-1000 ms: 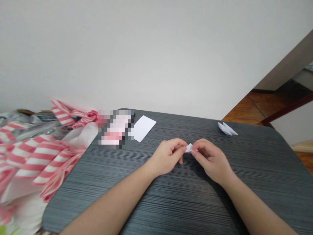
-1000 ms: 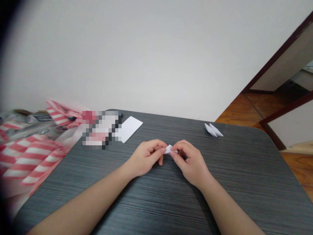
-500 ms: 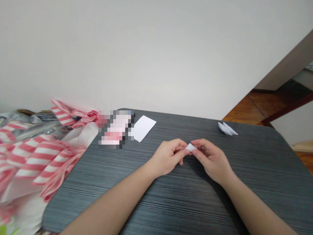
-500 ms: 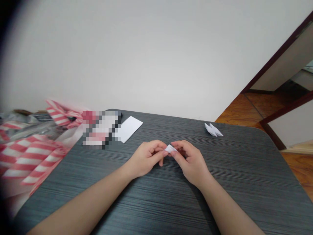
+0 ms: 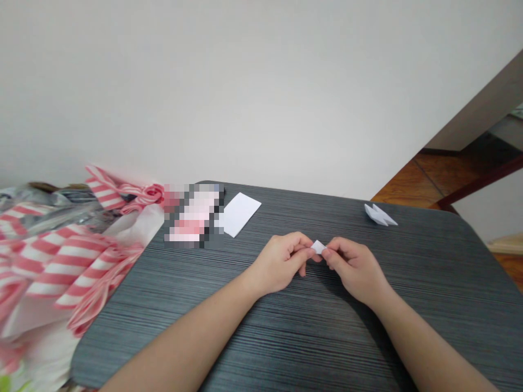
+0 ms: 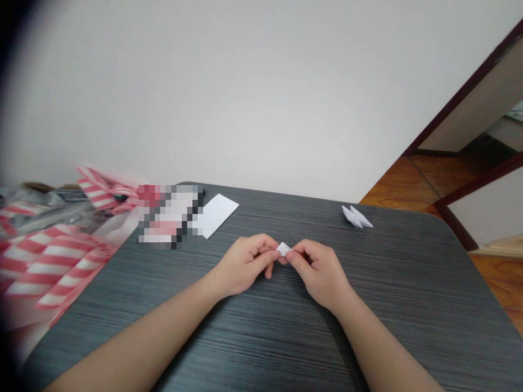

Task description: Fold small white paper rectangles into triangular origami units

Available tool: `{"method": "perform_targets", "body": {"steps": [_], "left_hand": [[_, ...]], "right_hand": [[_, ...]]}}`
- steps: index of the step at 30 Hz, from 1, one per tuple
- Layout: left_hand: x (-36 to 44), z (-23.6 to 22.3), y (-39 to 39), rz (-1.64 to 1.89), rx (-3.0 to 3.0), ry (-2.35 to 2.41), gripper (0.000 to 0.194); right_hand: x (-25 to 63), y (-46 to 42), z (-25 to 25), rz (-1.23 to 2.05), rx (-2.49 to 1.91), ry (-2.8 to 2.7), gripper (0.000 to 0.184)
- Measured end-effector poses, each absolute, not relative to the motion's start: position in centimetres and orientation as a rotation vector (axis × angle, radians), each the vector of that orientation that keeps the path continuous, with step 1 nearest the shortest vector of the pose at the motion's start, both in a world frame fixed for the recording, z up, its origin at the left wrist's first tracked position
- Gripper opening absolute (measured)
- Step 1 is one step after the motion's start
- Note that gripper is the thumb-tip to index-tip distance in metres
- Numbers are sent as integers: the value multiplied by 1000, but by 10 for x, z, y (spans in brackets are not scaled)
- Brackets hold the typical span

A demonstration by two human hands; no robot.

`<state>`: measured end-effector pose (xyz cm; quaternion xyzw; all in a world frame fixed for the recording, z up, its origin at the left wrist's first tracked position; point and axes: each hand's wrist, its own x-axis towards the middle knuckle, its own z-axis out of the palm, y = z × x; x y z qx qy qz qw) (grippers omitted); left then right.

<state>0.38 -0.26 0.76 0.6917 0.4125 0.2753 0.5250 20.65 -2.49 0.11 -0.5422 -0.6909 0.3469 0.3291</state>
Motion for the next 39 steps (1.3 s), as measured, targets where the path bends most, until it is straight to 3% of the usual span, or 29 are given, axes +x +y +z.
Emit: {"method": "perform_targets", "body": {"steps": [39], "left_hand": [[4, 10, -4, 621, 1708, 959, 28]], "right_hand": [[203, -25, 8, 941, -1293, -1981, 25]]}}
